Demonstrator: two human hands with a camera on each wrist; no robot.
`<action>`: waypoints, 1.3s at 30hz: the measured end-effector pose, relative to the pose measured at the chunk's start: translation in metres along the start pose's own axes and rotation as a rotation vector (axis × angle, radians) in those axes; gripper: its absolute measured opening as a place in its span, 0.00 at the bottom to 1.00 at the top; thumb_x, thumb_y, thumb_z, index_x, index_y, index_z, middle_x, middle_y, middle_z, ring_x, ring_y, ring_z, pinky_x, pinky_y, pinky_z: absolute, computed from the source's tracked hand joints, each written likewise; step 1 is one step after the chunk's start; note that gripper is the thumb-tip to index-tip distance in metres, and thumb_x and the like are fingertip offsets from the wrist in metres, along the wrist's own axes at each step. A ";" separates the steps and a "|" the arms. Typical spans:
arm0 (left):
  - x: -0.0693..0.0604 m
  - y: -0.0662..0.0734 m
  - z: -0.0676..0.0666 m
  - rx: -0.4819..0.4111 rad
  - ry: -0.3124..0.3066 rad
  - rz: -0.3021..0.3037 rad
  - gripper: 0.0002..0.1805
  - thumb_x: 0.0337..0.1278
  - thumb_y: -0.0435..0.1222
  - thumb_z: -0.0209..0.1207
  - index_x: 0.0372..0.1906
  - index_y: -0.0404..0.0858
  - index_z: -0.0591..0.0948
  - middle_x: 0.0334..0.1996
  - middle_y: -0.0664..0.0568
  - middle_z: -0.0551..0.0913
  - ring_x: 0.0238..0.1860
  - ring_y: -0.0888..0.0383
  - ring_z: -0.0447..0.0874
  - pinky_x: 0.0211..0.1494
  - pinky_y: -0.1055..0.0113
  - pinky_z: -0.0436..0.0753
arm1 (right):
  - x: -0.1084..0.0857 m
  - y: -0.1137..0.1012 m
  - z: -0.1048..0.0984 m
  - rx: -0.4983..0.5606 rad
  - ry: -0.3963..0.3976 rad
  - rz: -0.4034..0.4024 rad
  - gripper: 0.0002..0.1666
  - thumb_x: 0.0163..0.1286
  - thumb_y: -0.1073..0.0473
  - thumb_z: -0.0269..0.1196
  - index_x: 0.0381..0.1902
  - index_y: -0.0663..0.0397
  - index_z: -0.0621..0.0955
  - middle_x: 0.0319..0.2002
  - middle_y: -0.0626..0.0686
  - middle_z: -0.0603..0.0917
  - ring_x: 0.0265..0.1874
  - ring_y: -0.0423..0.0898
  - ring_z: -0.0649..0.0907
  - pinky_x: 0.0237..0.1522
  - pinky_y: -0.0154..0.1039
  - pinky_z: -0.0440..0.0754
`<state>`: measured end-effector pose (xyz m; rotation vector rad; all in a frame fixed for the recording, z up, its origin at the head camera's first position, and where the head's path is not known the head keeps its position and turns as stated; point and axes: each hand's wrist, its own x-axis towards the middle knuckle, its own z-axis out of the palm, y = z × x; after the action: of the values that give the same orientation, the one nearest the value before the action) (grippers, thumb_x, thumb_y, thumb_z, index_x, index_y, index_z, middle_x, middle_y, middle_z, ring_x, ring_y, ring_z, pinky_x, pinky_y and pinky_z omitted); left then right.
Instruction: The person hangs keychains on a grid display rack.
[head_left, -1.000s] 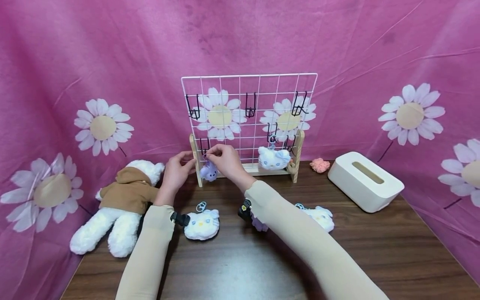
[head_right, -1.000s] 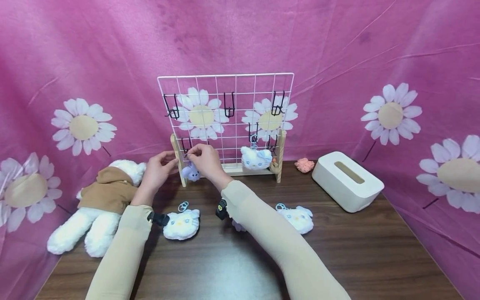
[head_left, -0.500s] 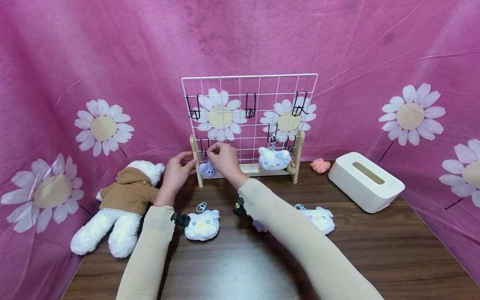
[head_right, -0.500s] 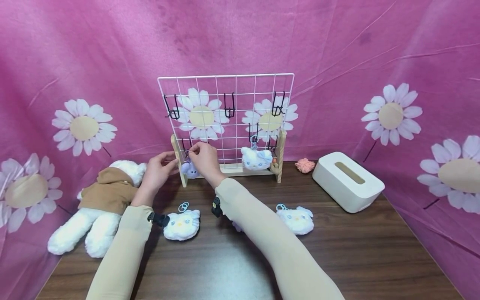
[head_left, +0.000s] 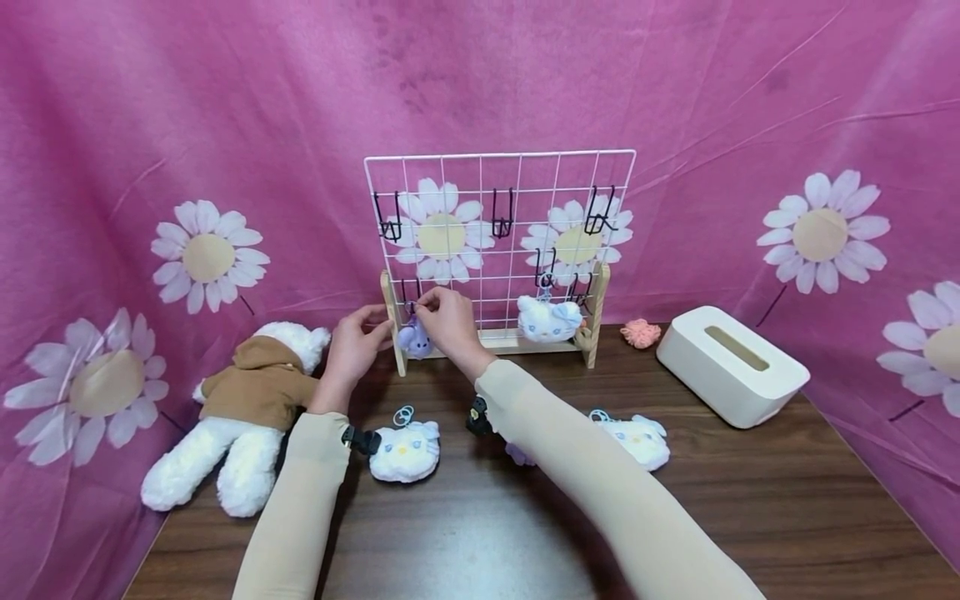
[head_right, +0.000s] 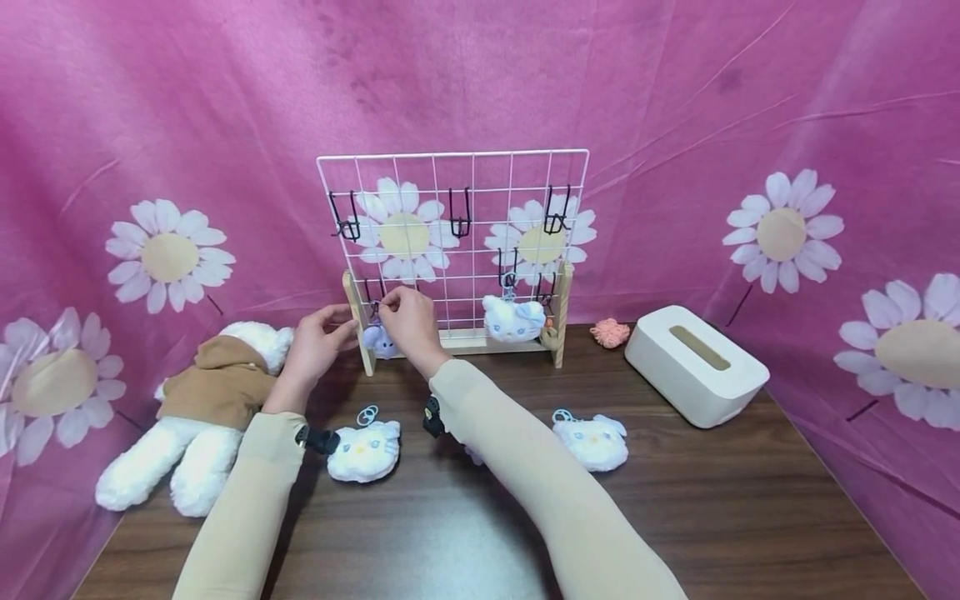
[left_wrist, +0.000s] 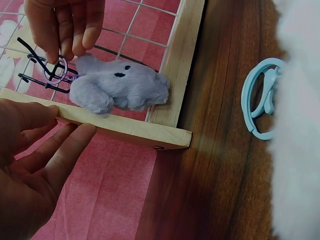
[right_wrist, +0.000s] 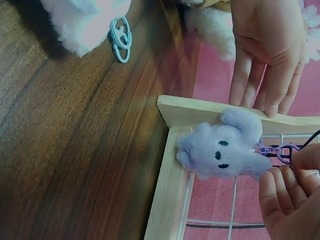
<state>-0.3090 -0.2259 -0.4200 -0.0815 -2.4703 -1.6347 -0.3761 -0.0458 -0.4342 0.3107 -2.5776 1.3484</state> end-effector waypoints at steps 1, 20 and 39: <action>0.000 0.000 0.000 -0.001 0.001 0.000 0.21 0.85 0.31 0.60 0.73 0.28 0.81 0.61 0.28 0.87 0.57 0.37 0.92 0.58 0.53 0.99 | 0.000 -0.001 -0.001 0.001 0.000 0.004 0.04 0.77 0.54 0.73 0.44 0.45 0.93 0.40 0.46 0.95 0.41 0.42 0.88 0.43 0.34 0.92; -0.002 0.000 0.001 0.000 -0.002 -0.004 0.22 0.85 0.31 0.60 0.74 0.26 0.80 0.63 0.27 0.86 0.59 0.37 0.90 0.57 0.58 0.99 | -0.036 -0.039 -0.039 0.038 -0.024 -0.018 0.11 0.79 0.57 0.72 0.51 0.58 0.92 0.46 0.55 0.96 0.46 0.50 0.92 0.51 0.41 0.97; 0.001 -0.003 -0.001 0.009 -0.002 -0.011 0.22 0.85 0.33 0.60 0.74 0.28 0.80 0.63 0.28 0.86 0.57 0.39 0.92 0.53 0.66 0.99 | -0.066 -0.037 -0.075 0.086 -0.068 -0.014 0.15 0.76 0.56 0.76 0.56 0.57 0.92 0.51 0.55 0.96 0.51 0.52 0.92 0.58 0.49 0.96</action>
<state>-0.3099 -0.2275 -0.4219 -0.0686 -2.4837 -1.6282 -0.2960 0.0013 -0.3821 0.3953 -2.5715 1.4710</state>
